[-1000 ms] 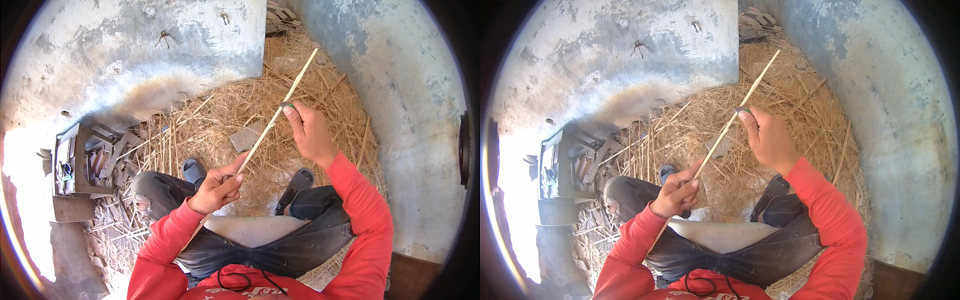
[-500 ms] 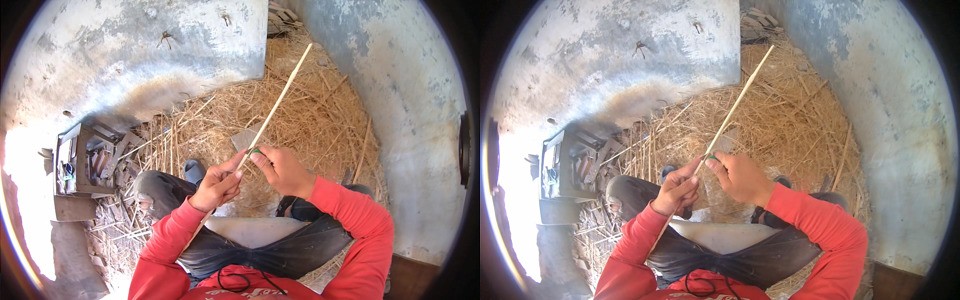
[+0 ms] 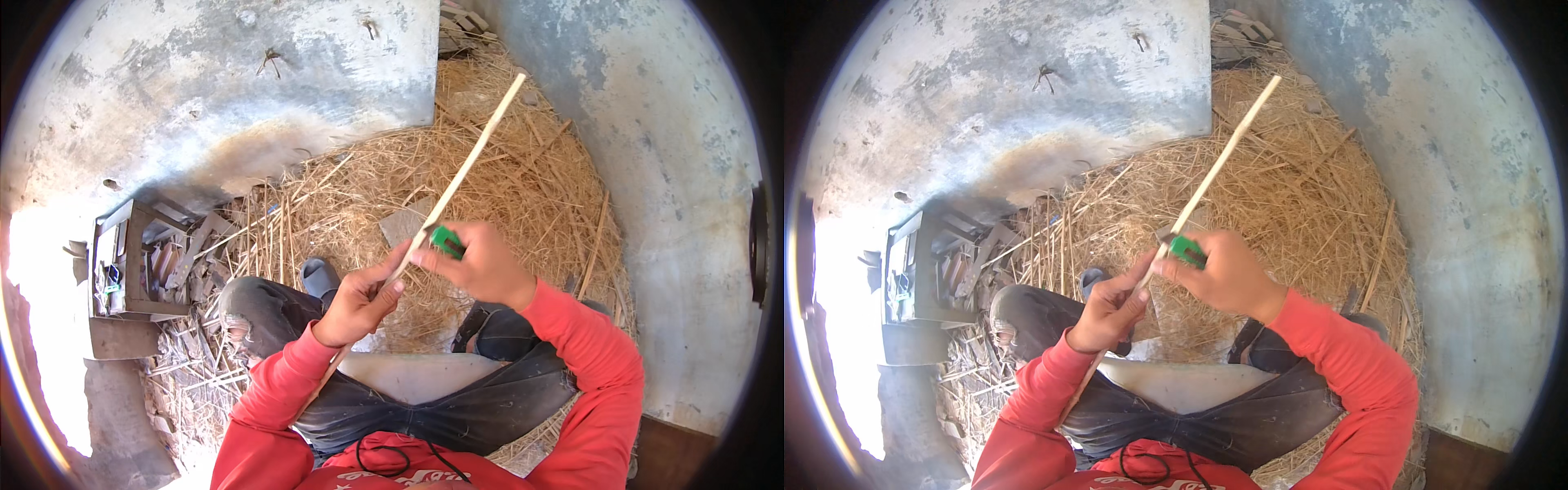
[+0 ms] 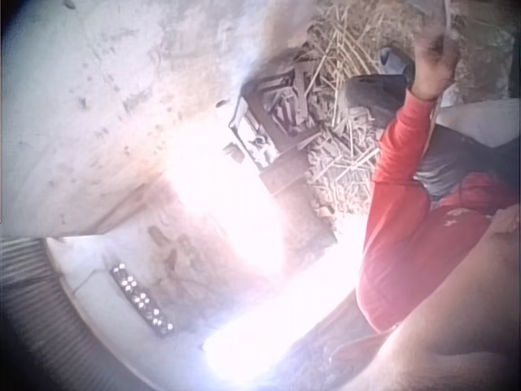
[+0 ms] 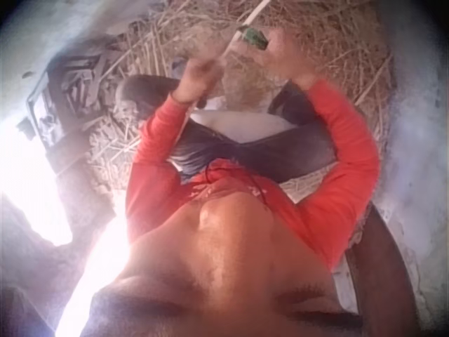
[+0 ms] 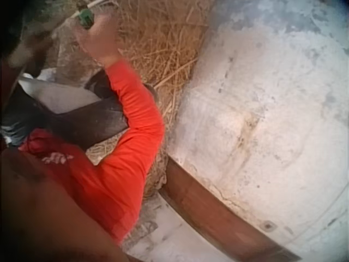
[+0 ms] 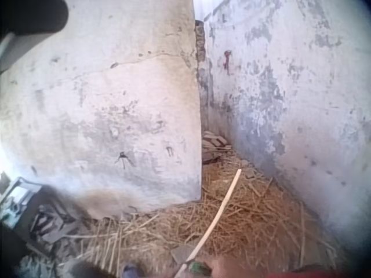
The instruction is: The person uses a small green knife to shave thin strips from a long wooden stick while sitting on the floor.
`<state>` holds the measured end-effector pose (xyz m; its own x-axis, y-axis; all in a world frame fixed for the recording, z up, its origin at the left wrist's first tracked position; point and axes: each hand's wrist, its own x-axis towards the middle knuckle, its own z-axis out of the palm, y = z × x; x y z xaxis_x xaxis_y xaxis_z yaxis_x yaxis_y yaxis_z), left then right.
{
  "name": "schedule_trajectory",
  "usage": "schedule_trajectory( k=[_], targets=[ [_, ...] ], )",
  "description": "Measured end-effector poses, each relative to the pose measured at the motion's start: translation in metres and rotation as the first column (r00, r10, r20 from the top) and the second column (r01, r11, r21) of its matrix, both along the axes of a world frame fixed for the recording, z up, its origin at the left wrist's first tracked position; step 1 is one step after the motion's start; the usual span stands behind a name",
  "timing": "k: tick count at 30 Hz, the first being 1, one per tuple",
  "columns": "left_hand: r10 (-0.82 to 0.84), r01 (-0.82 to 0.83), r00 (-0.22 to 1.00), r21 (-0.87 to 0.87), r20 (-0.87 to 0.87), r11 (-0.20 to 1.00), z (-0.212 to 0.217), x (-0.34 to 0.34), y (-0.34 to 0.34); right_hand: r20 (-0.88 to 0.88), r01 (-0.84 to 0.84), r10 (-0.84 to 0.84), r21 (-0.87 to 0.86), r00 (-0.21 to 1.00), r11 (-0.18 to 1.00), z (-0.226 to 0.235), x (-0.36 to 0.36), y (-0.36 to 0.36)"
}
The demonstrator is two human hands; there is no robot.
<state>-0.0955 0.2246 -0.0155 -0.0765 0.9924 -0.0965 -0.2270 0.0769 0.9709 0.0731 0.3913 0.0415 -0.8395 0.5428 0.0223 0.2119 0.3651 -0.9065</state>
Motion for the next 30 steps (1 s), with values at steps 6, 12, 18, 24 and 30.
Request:
schedule_trajectory(
  k=[6, 12, 18, 24, 30],
  targets=[
    [0.007, -0.007, 0.994, -0.005, -0.105, 1.0, 0.001, 0.003, 0.001, 0.017, -0.286, 0.286, 0.12, 0.958, 0.951, -0.011, 0.002, 0.0],
    [0.075, -0.076, 0.992, -0.008, -0.106, 0.997, 0.005, -0.006, 0.005, 0.025, -0.533, 0.533, -0.014, 0.846, 0.846, -0.007, 0.007, -0.009],
    [0.062, -0.06, 0.992, 0.02, -0.107, 0.998, -0.004, -0.008, -0.002, -0.014, 0.061, -0.06, 0.15, 0.998, 0.987, 0.007, 0.007, 0.031],
    [0.02, -0.018, 0.996, 0.022, -0.085, 1.0, 0.0, -0.001, -0.001, 0.036, 0.196, -0.242, 0.477, 0.97, 0.857, -0.001, 0.007, 0.046],
    [0.015, -0.016, 0.999, -0.02, -0.042, 1.0, -0.004, -0.002, -0.008, 0.081, 0.098, -0.162, 0.513, 0.983, 0.852, -0.013, 0.001, 0.019]
  ],
)
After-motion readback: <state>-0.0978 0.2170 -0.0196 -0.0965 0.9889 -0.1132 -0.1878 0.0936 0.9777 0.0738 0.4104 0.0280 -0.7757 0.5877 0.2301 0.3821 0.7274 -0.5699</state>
